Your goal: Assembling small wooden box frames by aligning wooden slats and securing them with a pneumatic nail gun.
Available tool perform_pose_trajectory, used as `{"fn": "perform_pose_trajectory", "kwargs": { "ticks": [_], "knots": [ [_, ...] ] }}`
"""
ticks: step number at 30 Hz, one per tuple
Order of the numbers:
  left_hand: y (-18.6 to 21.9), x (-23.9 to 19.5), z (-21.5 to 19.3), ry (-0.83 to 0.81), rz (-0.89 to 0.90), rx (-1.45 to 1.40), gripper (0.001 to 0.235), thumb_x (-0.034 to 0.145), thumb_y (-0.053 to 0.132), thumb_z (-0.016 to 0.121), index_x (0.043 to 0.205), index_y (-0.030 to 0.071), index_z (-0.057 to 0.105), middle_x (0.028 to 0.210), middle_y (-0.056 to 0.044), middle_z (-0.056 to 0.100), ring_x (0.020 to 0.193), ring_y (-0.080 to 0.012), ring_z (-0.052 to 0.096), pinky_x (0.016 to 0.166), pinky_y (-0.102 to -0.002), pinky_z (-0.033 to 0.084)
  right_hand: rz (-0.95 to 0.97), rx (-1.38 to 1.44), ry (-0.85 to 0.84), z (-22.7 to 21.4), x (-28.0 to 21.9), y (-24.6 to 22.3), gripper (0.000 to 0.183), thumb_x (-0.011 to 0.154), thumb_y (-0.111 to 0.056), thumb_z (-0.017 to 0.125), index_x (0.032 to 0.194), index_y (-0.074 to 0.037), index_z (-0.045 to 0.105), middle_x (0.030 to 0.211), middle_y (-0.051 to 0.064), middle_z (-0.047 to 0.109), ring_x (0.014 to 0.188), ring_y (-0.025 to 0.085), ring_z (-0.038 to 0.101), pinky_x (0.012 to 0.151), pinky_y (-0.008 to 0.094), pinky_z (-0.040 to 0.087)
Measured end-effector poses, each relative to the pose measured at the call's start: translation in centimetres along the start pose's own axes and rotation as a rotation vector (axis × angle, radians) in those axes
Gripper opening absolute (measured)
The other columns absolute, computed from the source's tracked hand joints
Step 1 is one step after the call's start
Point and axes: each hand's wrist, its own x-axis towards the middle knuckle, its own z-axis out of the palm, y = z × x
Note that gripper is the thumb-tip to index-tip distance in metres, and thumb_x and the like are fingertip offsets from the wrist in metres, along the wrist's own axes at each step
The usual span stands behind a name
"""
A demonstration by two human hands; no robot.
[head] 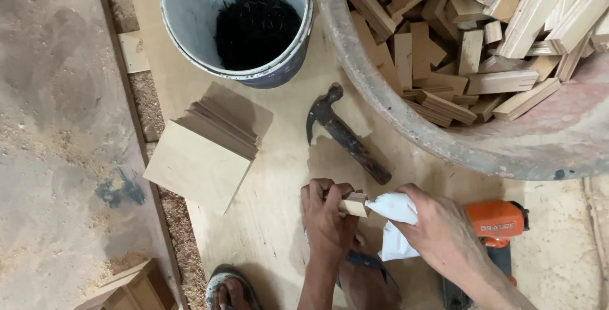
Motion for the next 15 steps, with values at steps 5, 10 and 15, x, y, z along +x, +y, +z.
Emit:
{"fn": "perform_pose_trajectory", "kwargs": {
  "ticks": [5, 10, 15],
  "knots": [
    [1.0, 0.7, -0.7, -0.005, -0.096, -0.046, 0.04, 0.058, -0.001, 0.062, 0.094, 0.015, 0.06, 0.094, -0.007, 0.046, 0.083, -0.0278, 0.044, 0.071, -0.038, 0.039, -0.028, -0.43, -0.095, 1.1, -0.6, 1.9, 0.038, 0.082, -0.033, 0.067, 0.115, -0.027, 0.05, 0.091, 0.0, 0.075, 0.089, 0.034, 0.071, 0.075, 0.049, 0.054],
    [1.7, 0.4, -1.9, -0.058, -0.411, -0.318, 0.03, 0.074, 0.019, 0.071, 0.102, 0.015, 0.061, 0.1, -0.004, 0.053, 0.082, -0.0201, 0.053, 0.059, -0.03, 0.052, -0.017, -0.292, 0.061, -1.5, -0.7, 6.6, 0.071, 0.077, -0.044, 0.075, 0.137, -0.026, 0.041, 0.126, 0.0, 0.059, 0.117, 0.028, 0.057, 0.093, 0.045, 0.049],
    [3.8, -0.4, -3.7, -0.25, -0.706, -0.563, 0.049, 0.091, 0.032, 0.05, 0.134, 0.01, 0.045, 0.111, -0.007, 0.052, 0.102, -0.0214, 0.054, 0.095, -0.034, 0.042, 0.236, 0.164, 0.242, -11.6, -5.4, 2.3, 0.057, 0.069, -0.039, 0.078, 0.125, -0.04, 0.071, 0.129, -0.022, 0.076, 0.119, 0.001, 0.07, 0.108, 0.033, 0.052]
  ]
}}
